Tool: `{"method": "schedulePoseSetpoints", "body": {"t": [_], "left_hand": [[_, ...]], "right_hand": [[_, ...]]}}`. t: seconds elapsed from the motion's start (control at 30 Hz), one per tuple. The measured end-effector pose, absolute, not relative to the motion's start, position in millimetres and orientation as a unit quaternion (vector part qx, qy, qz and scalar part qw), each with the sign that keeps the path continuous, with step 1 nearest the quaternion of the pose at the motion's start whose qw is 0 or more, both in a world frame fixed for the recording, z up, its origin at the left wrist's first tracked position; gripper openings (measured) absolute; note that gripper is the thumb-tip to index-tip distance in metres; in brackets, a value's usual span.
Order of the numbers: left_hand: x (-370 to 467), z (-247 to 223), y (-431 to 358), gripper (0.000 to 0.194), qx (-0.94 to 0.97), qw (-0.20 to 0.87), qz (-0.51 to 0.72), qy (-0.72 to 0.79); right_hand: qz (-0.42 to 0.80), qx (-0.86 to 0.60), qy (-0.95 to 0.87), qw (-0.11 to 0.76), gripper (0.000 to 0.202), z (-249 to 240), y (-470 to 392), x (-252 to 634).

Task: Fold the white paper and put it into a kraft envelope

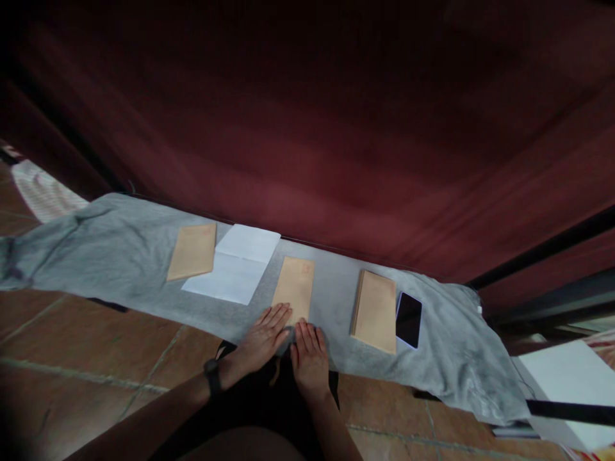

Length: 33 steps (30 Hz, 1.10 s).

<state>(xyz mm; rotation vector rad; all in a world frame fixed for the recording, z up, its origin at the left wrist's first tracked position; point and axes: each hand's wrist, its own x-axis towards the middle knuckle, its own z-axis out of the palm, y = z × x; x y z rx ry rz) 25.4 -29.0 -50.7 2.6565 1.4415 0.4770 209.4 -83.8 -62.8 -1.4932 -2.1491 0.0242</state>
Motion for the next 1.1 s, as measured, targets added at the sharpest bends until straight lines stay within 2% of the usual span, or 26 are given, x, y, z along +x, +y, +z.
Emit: {"method": "schedulePoseSetpoints", "body": {"t": [0.37,0.6,0.93,1.1], "left_hand": [[93.6,-54.2,90.7,0.06,0.85,0.086,0.101,0.51],[101.7,-46.6,121.6,0.059,0.843,0.103,0.102,0.518],[63.3,-53.3,50.2,0.055,0.877,0.136,0.076,0.454],[37.3,-64.2,-2.6,0.053,0.852,0.086,0.16,0.491]], "right_hand": [[-0.015,-0.568,-0.769,0.293,0.046,-63.4,-83.1,202.8],[-0.034,-0.565,-0.77,0.293,0.046,-65.7,-82.0,202.0],[-0.041,-0.569,-0.764,0.3,0.045,-74.8,-82.1,199.6],[-0.04,-0.575,-0.765,0.287,0.047,-73.6,-83.6,196.9]]}}
